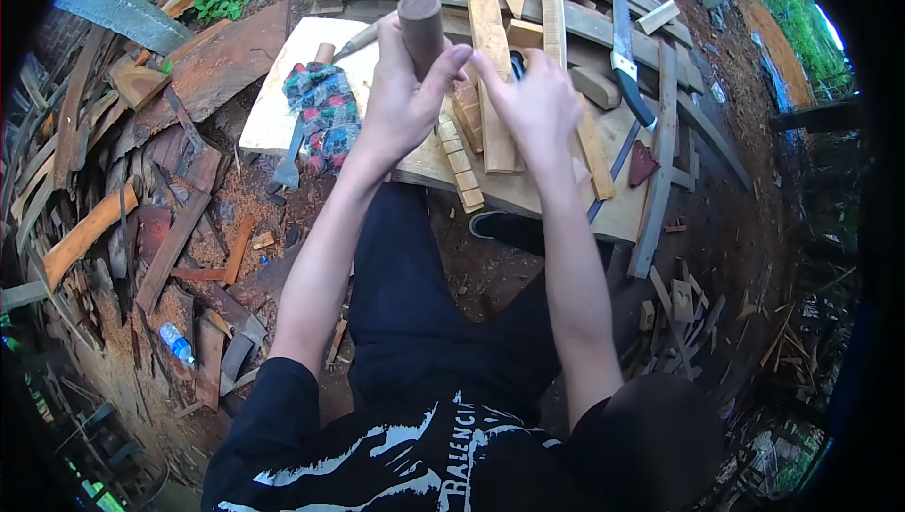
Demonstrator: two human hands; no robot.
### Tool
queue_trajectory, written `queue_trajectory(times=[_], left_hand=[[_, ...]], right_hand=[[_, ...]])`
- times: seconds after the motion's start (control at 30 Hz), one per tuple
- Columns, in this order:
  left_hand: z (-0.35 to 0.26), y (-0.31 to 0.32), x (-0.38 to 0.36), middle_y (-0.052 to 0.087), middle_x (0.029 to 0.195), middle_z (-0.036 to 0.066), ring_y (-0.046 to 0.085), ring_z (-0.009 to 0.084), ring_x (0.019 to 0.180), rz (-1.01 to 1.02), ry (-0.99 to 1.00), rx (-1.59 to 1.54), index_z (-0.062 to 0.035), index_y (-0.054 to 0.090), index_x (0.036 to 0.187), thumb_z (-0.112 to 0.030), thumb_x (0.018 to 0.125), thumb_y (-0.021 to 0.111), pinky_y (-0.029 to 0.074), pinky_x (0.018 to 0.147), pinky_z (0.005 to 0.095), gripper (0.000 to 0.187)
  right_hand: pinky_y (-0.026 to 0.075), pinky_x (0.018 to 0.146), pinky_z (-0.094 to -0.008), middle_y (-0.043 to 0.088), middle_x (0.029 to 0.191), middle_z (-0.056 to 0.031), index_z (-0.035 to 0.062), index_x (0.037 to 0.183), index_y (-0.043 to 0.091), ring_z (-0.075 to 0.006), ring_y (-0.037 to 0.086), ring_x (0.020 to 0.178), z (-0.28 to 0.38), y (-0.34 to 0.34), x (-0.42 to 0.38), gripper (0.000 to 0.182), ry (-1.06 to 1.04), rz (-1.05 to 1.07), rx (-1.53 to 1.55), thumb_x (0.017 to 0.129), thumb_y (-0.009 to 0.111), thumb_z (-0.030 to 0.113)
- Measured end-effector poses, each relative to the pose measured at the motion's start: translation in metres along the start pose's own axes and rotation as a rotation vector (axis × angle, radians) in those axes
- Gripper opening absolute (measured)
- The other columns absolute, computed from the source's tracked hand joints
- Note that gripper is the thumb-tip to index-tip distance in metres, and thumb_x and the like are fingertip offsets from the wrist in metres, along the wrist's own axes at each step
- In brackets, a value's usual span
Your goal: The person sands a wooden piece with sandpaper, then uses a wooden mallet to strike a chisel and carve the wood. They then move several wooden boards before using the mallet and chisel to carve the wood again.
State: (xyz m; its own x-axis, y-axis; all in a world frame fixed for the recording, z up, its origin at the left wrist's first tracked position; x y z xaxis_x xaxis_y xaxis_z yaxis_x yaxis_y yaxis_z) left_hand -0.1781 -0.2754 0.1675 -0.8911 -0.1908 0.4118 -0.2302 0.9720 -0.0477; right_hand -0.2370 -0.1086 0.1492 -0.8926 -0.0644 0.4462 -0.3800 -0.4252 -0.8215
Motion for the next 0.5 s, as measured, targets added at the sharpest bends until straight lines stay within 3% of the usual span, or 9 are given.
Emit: queue_trajectory(times=[0.03,0.1,0.2,0.23,0.3,0.37,0.4,0.47,0.5], left_hand=[[0.002,0.0,0.0,0.062,0.097,0.009,0.067,0.0158,0.085,-0.005,0.012,0.002,0.001,0.038,0.125,-0.016,0.102,0.063,0.054,0.077,0.0301,0.038],[0.006,0.0,-0.002,0.064,0.096,0.011,0.068,0.0173,0.085,0.003,0.072,0.08,-0.0017,0.036,0.117,-0.018,0.1,0.067,0.055,0.076,0.0315,0.039],[0.0,0.01,-0.008,0.064,0.104,0.017,0.067,0.0216,0.092,0.057,0.034,0.112,-0.0017,0.035,0.12,-0.02,0.1,0.067,0.054,0.079,0.0351,0.041],[-0.004,0.013,-0.01,0.063,0.106,0.018,0.067,0.0229,0.093,0.062,0.057,0.163,-0.0019,0.035,0.121,-0.02,0.101,0.066,0.054,0.08,0.0364,0.041],[-0.006,0.016,-0.012,0.061,0.106,0.019,0.066,0.0265,0.093,0.073,0.053,0.151,-0.0021,0.035,0.123,-0.021,0.101,0.065,0.053,0.081,0.0394,0.042],[-0.007,0.022,-0.013,0.061,0.104,0.019,0.066,0.0291,0.095,0.1,0.1,0.16,-0.0018,0.034,0.125,-0.02,0.102,0.064,0.052,0.083,0.0414,0.042],[-0.008,0.022,-0.013,0.058,0.106,0.013,0.062,0.0182,0.098,0.121,0.063,0.183,-0.0016,0.034,0.127,-0.016,0.102,0.064,0.052,0.085,0.0342,0.042],[-0.004,0.023,-0.01,0.057,0.108,0.014,0.062,0.0194,0.1,0.129,0.049,0.165,-0.0015,0.033,0.129,-0.015,0.102,0.063,0.051,0.087,0.0347,0.042],[0.0,0.024,-0.009,0.056,0.11,0.015,0.061,0.0206,0.102,0.153,0.029,0.15,-0.0014,0.032,0.13,-0.015,0.102,0.062,0.051,0.089,0.0351,0.043]], right_hand=[[0.057,0.076,-0.0459,0.073,0.098,-0.0215,0.0008,0.1,0.07,-0.0366,0.072,0.088,0.002,0.008,0.012,0.063,-0.008,-0.01,0.003,0.077,0.08,0.059],[0.058,0.085,-0.0434,0.074,0.104,-0.0211,-0.0012,0.101,0.07,-0.0365,0.072,0.099,-0.004,0.07,0.017,0.063,0.024,0.52,-0.156,0.076,0.08,0.056],[0.058,0.088,-0.0446,0.073,0.107,-0.0251,-0.0015,0.107,0.069,-0.039,0.072,0.102,-0.012,0.079,0.029,0.059,0.077,0.607,-0.088,0.075,0.081,0.047],[0.058,0.088,-0.0446,0.072,0.107,-0.0267,-0.0044,0.116,0.067,-0.0396,0.073,0.099,-0.017,0.073,0.034,0.059,0.119,0.571,-0.014,0.076,0.077,0.038],[0.057,0.089,-0.0445,0.072,0.105,-0.0274,-0.0042,0.122,0.065,-0.0391,0.072,0.1,-0.027,0.053,0.042,0.064,0.172,0.671,0.216,0.075,0.077,0.037],[0.057,0.086,-0.0427,0.072,0.105,-0.0269,-0.0034,0.127,0.062,-0.0355,0.073,0.099,-0.028,0.005,0.049,0.068,0.112,0.453,0.278,0.074,0.078,0.035],[0.058,0.082,-0.0387,0.072,0.106,-0.0249,-0.0029,0.131,0.058,-0.0295,0.073,0.094,-0.037,-0.008,0.054,0.068,0.073,0.355,0.404,0.076,0.079,0.031],[0.056,0.074,-0.0342,0.069,0.103,-0.0145,-0.0035,0.132,0.056,-0.0188,0.067,0.082,-0.019,-0.088,0.05,0.061,0.059,0.218,0.637,0.086,0.078,0.03],[0.055,0.069,-0.0324,0.069,0.102,-0.0134,-0.0035,0.131,0.056,-0.0168,0.065,0.08,-0.007,-0.134,0.049,0.06,0.071,0.118,0.557,0.089,0.078,0.034]])
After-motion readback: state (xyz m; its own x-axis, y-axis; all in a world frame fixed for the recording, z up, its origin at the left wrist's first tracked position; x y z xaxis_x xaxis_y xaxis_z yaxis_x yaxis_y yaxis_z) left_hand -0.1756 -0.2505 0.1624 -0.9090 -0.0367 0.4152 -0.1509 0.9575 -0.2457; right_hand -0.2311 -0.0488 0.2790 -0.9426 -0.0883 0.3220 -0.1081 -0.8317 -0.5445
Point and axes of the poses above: each hand's wrist, its own x-axis towards the middle knuckle, its own y-axis out of the palm, z = x × y, the point moved 9 cm from there along x, towards the middle knuckle
